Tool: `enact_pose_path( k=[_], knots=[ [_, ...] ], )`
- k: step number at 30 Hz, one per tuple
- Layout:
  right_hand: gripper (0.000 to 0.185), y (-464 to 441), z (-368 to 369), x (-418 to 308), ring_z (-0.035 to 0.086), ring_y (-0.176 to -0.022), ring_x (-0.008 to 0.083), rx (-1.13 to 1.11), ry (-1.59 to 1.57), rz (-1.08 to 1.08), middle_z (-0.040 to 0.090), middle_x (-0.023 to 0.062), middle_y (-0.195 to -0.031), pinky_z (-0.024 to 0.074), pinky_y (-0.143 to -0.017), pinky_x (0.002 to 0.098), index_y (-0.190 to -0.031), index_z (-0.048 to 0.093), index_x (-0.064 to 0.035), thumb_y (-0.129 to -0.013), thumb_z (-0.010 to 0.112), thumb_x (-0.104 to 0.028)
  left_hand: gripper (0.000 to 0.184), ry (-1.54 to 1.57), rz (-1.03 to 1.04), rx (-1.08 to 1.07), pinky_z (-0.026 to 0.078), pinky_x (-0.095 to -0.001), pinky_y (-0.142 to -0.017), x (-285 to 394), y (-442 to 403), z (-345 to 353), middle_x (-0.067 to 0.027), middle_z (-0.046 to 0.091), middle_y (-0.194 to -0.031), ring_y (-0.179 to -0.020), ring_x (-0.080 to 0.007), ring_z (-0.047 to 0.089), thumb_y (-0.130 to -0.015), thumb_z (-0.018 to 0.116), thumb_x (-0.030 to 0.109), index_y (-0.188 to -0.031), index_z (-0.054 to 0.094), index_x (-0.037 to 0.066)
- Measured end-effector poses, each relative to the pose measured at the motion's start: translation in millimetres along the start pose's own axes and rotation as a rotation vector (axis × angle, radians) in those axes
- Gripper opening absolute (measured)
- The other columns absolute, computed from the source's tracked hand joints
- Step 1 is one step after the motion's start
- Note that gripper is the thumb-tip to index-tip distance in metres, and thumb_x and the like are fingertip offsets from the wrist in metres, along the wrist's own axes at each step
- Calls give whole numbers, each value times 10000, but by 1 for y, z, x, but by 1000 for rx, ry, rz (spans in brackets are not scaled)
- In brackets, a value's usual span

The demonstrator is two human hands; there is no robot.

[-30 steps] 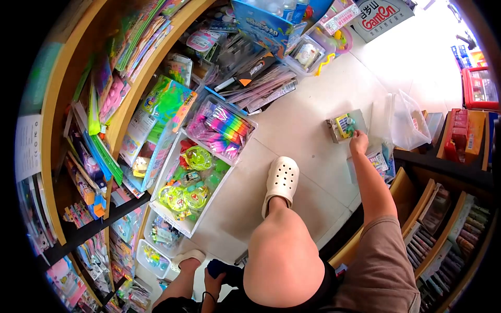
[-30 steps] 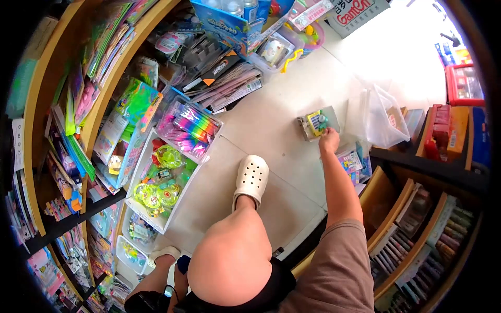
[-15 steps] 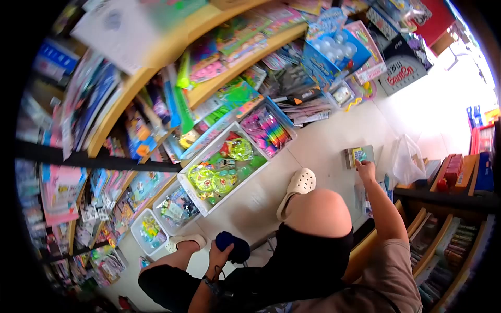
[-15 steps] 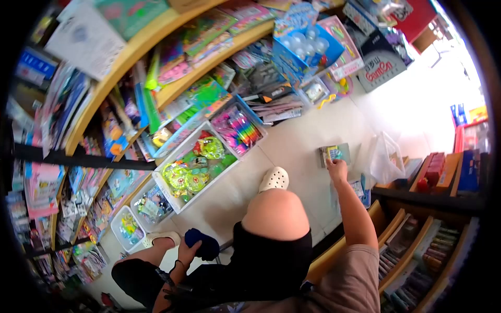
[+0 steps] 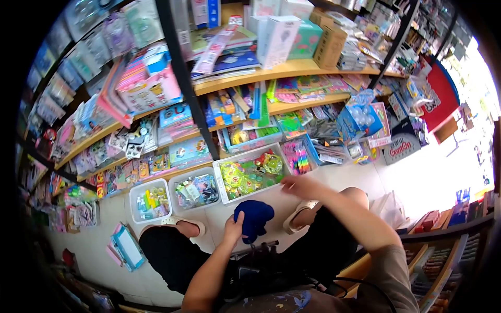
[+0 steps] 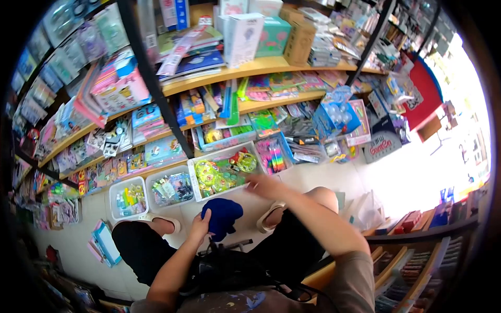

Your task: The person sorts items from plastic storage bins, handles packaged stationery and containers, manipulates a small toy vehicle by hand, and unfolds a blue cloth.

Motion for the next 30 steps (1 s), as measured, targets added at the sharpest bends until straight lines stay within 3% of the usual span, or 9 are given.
enact_pose_path(
  k=[2,3,9,13,17,21,24,28,30],
  knots=[
    [569,-4,69,-8,584,-943,269,-122,160,59,597,156,-1038,458,-830,375,-1255,404,-74,-795,633,-319,473,22,17,-42,476,-282,-372,4,1,-1,-71,600,-700,-511,-148,579,-877,485,467,-1003,563,18],
    [525,3,99,-12,581,-945,313,14,212,-123,576,200,-1062,455,-822,399,-1226,397,-54,-795,617,-258,484,-2,32,-57,452,-261,-362,13,8,0,-57,588,-652,-472,-133,556,-883,465,482,-984,572,21],
    [181,-6,129,9,559,-868,388,7,234,212,566,206,-976,453,-745,435,-901,521,-31,-743,572,-103,481,-274,260,-220,480,-330,-531,14,18,3,-115,614,-683,-582,-214,607,-814,580,459,-813,608,-21],
    [134,-20,112,48,551,-751,369,300,216,-25,547,187,-778,446,-683,426,-852,514,-14,-732,539,-67,462,-632,353,-346,469,-407,-705,26,19,11,-222,619,-849,-814,-369,597,-686,685,398,-880,600,-12],
    [129,-56,99,34,517,-681,297,420,-219,38,510,153,-754,418,-635,363,-836,469,2,-744,511,-79,452,-709,244,-164,468,-407,-730,10,-6,31,-216,620,-877,-844,-365,596,-705,674,335,-992,563,4],
    [151,-68,85,27,502,-675,231,302,-422,44,510,114,-704,417,-647,317,-836,490,13,-773,492,-124,425,-549,264,-77,466,-418,-737,11,-28,43,-225,614,-871,-845,-384,585,-706,670,259,-1022,534,10],
    [192,-61,64,27,558,-755,349,84,-384,139,557,211,-769,435,-686,395,-857,525,7,-766,486,-158,377,-528,266,-78,464,-441,-711,15,-38,52,-235,605,-828,-817,-407,579,-694,662,201,-987,516,13],
    [362,-62,43,49,584,-827,336,-58,-296,136,602,202,-825,455,-736,368,-873,568,6,-774,606,-340,329,-653,182,19,457,-448,-698,37,-39,65,-225,597,-809,-809,-400,578,-686,647,143,-956,499,28],
    [527,-59,28,54,585,-894,343,-194,-90,72,610,197,-916,450,-788,384,-1033,527,-25,-726,664,-431,322,-672,231,79,456,-447,-699,36,-45,69,-216,599,-830,-814,-395,577,-692,637,126,-972,503,37]
  ],
)
Point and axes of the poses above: each hand's wrist, its own y-axis away from the middle knuckle, its own z-axis out of the palm, x = y × z, the point moved 1 cm from there along -y, towards the middle knuckle
